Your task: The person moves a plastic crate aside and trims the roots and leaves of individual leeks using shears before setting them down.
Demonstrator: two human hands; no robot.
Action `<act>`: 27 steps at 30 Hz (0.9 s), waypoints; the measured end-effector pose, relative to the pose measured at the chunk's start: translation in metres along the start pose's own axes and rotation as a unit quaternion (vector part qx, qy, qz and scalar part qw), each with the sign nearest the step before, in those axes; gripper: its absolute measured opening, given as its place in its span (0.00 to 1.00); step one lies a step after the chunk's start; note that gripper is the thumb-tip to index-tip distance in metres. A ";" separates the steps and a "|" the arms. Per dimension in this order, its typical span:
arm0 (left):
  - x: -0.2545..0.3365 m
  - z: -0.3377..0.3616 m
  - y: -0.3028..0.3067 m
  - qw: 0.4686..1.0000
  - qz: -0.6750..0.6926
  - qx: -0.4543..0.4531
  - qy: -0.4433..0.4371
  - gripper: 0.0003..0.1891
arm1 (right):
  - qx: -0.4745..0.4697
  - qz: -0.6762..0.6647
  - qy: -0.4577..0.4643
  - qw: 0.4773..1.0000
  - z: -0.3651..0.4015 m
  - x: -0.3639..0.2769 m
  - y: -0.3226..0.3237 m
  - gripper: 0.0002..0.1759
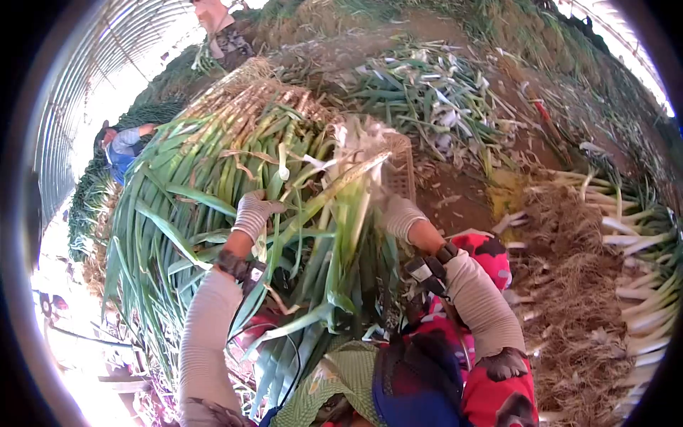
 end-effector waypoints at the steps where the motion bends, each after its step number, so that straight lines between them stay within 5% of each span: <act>1: -0.027 -0.014 -0.012 0.998 0.015 0.036 -0.050 0.18 | -0.035 0.008 -0.019 0.999 0.006 0.004 -0.004 0.25; 3: -0.060 -0.035 -0.018 0.991 -0.062 0.091 -0.081 0.19 | -0.056 0.023 0.056 0.997 0.023 0.005 -0.017 0.26; 7: -0.058 -0.033 -0.005 0.998 -0.012 -0.026 0.056 0.29 | -0.110 -0.035 0.152 0.982 0.069 -0.009 -0.045 0.33; 10: -0.065 -0.031 -0.006 0.981 0.193 0.025 -0.005 0.28 | -0.074 -0.042 0.128 0.988 0.065 -0.013 -0.052 0.35; 12: -0.069 -0.032 0.004 0.988 0.139 0.061 -0.037 0.25 | 0.016 -0.061 0.041 0.997 0.056 -0.013 -0.035 0.35; 16: -0.048 0.023 0.021 0.939 -0.164 0.185 -0.241 0.15 | -0.145 -0.009 0.217 0.965 0.073 -0.024 -0.066 0.35; 18: -0.050 0.045 0.020 0.902 -0.185 0.130 -0.369 0.10 | -0.083 -0.008 0.179 0.980 0.069 -0.023 -0.067 0.34; 20: -0.054 0.061 0.016 0.919 -0.267 0.047 -0.287 0.11 | 0.006 0.019 0.056 0.998 0.055 -0.020 -0.050 0.33; 22: -0.055 0.069 0.006 0.840 -0.442 -0.009 -0.314 0.16 | -0.024 -0.002 0.110 0.994 0.058 -0.020 -0.046 0.33; 24: -0.056 0.072 -0.005 0.821 -0.478 -0.027 -0.311 0.26 | -0.106 -0.030 0.227 0.968 0.074 -0.025 -0.058 0.33; 25: -0.053 0.071 -0.010 0.816 -0.496 -0.027 -0.295 0.29 | -0.156 0.017 0.214 0.964 0.084 -0.035 -0.058 0.33; 27: -0.048 0.070 -0.020 0.805 -0.532 -0.030 -0.261 0.35 | -0.101 0.018 0.123 0.987 0.076 -0.037 -0.052 0.30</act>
Point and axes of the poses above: each hand's wrist, its own z-axis away from the middle knuckle, its own y-axis out of the back of the hand, x = y × z, the point moved 1 cm from there along -z, towards the middle knuckle, and after that the axes turned 6 degrees about x, right-handed, at the moved point
